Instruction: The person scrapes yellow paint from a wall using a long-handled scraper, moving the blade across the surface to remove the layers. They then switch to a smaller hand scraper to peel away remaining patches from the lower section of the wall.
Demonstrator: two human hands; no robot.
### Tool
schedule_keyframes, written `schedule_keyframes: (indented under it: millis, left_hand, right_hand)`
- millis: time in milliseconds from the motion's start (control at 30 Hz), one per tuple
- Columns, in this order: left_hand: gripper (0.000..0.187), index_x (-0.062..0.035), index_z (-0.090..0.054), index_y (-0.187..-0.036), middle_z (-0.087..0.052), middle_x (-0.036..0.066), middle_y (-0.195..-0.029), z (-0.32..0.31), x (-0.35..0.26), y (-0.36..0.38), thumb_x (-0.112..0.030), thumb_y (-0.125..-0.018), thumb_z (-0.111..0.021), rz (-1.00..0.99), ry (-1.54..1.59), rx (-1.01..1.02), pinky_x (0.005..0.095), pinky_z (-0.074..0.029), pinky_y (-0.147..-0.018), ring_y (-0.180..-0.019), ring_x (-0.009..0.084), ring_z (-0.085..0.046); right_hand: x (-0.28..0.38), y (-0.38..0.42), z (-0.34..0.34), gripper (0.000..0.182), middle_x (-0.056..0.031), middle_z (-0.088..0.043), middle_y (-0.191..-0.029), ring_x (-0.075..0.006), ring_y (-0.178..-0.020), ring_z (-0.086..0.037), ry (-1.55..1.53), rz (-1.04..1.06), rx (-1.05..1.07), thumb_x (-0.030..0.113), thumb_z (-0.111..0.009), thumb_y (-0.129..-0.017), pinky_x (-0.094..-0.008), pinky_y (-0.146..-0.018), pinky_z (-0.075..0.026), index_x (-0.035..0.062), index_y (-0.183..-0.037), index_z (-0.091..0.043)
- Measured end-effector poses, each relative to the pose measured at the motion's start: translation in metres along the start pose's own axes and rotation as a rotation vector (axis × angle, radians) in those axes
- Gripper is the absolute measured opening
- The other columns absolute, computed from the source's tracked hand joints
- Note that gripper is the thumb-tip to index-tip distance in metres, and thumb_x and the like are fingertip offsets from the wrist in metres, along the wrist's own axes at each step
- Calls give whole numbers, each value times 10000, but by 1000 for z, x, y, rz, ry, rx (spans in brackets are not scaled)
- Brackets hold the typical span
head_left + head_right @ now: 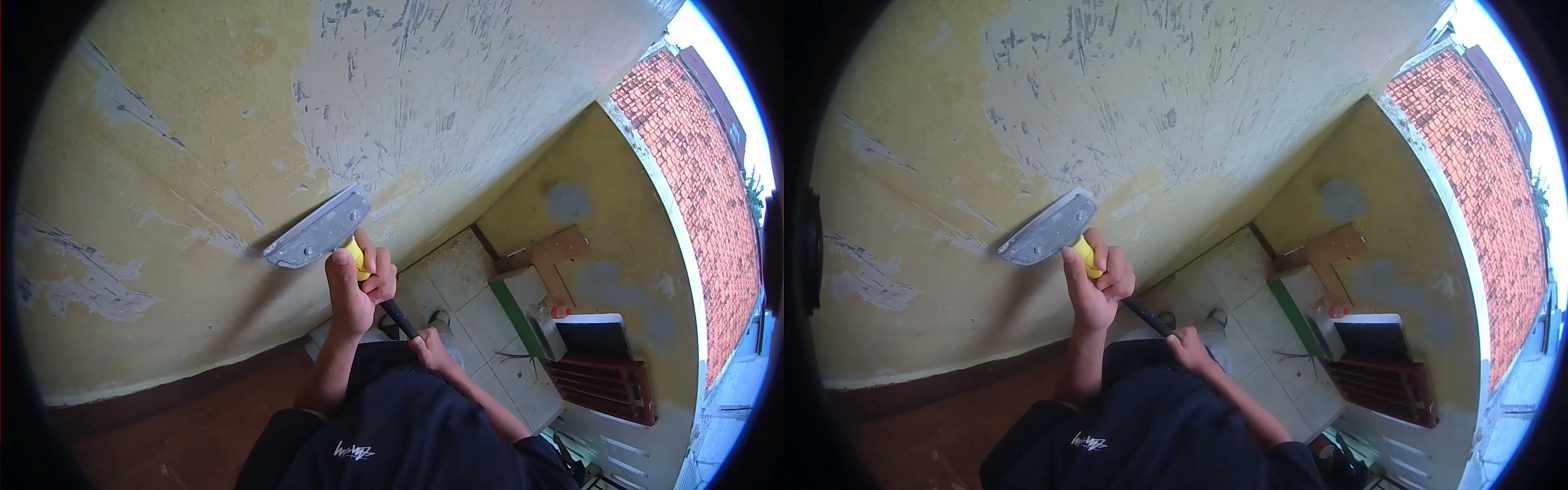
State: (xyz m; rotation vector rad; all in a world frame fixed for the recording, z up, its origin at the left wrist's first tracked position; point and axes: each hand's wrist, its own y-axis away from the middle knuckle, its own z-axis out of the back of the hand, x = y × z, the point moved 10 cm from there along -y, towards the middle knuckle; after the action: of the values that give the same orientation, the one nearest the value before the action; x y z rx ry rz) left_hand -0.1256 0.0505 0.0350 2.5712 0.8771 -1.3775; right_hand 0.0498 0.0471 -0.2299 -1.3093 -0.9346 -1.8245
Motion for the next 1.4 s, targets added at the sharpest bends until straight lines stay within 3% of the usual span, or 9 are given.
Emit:
schedule_keyframes:
  millis: [267, 867, 1400]
  left_hand:
    - [540, -147, -322, -786, -241, -45, -514, -7, -4, -3, -667, -927, -287, 6, 17, 47, 227, -162, -369, -397, 56, -138]
    - [544, -146, -332, -792, -243, -47, -514, -1, 0, 4, -671, -926, -279, -4, 6, -5, 225, -171, -372, -400, 58, -152]
    - [547, -158, -311, -779, -250, -41, -523, -8, 12, 3, -679, -926, -233, 24, 141, 27, 238, -188, -379, -406, 68, -157]
  right_hand:
    - [24, 3, 5, 698, -146, -373, -487, -257, -460, -368, -42, 21, -65, 584, -406, -893, -424, -496, -360, -46, -593, -418]
    - [1, 4, 5, 708, -173, -345, -484, -294, -460, -340, -12, 21, 4, 575, -431, -895, -452, -494, -351, -57, -578, -407]
    - [34, 29, 44, 701, -192, -392, -520, -289, -483, -368, 132, -109, -2, 597, -440, -860, -457, -516, -371, -64, -629, -451]
